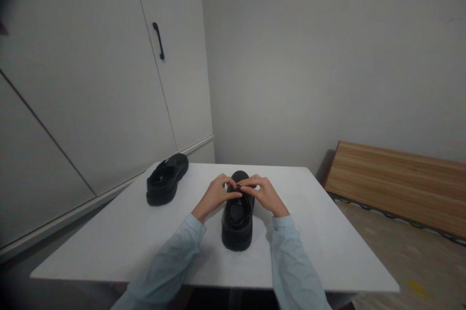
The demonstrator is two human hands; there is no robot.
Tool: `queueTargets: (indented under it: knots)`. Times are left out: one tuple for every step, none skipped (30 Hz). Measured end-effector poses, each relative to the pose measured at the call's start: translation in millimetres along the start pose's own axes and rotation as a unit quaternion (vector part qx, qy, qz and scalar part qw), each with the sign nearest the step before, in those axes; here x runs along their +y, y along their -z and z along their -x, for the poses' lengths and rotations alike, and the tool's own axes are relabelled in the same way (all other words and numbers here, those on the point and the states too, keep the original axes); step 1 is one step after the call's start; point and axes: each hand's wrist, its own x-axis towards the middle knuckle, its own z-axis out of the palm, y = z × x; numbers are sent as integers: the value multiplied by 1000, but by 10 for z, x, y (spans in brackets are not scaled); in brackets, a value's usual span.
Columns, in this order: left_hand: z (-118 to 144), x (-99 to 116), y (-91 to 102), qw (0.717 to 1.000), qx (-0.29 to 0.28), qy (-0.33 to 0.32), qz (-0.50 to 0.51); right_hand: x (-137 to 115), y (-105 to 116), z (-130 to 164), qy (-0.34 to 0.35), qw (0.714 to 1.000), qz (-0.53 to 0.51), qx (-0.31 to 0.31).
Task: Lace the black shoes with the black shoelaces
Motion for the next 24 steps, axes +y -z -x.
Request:
queueTargets:
  knots:
    - [1, -5, -12, 1000, 1, -2, -1, -5, -2, 0, 2, 1000, -1, 0]
    - [1, -9, -22, 1000, 1, -2, 1, -9, -4, -1, 4, 1000, -1, -1]
    - [2, -11, -29, 1000, -1, -2, 3, -11, -4, -2, 5, 1000, -1, -3]
    - [3, -11, -33, 1000, -2, 0, 5, -11, -3, -3, 7, 1000, 0, -3]
    - [4, -10, -34, 1000, -4, 2, 7, -10, -1, -5, 8, 1000, 2, -4]
    - [6, -8, -34, 1000, -7, 2, 10, -8, 2, -5, 8, 1000, 5, -4]
    - [7, -5, -33, 1000, -10, 1, 12, -4, 5, -5, 7, 1000, 8, -1]
    - [8, -2, -32, 1000, -14, -1, 15, 0, 9, -5, 4, 1000, 11, 2]
    - [8, 1, -33, 1000, -18, -6, 19, 4, 12, -3, 0, 1000, 12, 5]
    - [9, 5, -34, 999, -21, -13, 24, 8, 14, -1, -5, 1000, 12, 7]
    - [9, 9, -37, 999, -25, -21, 30, 11, 14, 1, -10, 1000, 11, 7]
    - [9, 14, -41, 999, -27, -29, 35, 14, 13, 2, -14, 1000, 8, 6]
    - [9, 19, -46, 998, -27, -36, 39, 14, 11, 2, -18, 1000, 5, 2]
    - [9, 24, -50, 998, -26, -40, 40, 12, 8, 1, -20, 1000, 2, -2]
    - [10, 30, -54, 998, -25, -42, 40, 7, 5, 0, -22, 1000, -3, -7]
    - [12, 36, -55, 998, -24, -42, 38, 0, 2, -2, -24, 1000, -8, -12]
    - [14, 42, -56, 998, -23, -42, 36, -9, 0, -5, -27, 999, -15, -15]
    - [17, 49, -54, 998, -22, -41, 33, -20, 0, -7, -30, 999, -21, -18]
    - [21, 56, -52, 999, -21, -40, 31, -30, 0, -9, -35, 999, -27, -19]
    - [26, 65, -48, 999, -19, -40, 28, -39, 2, -10, -39, 999, -31, -17]
    - [31, 75, -44, 999, -17, -41, 24, -46, 5, -11, -44, 998, -34, -13]
    - [36, 85, -40, 999, -14, -42, 20, -49, 7, -12, -48, 998, -37, -9]
    - [40, 94, -37, 999, -11, -45, 16, -50, 9, -12, -51, 998, -41, -5]
    - [44, 103, -33, 999, -8, -47, 10, -47, 10, -11, -53, 998, -46, -4]
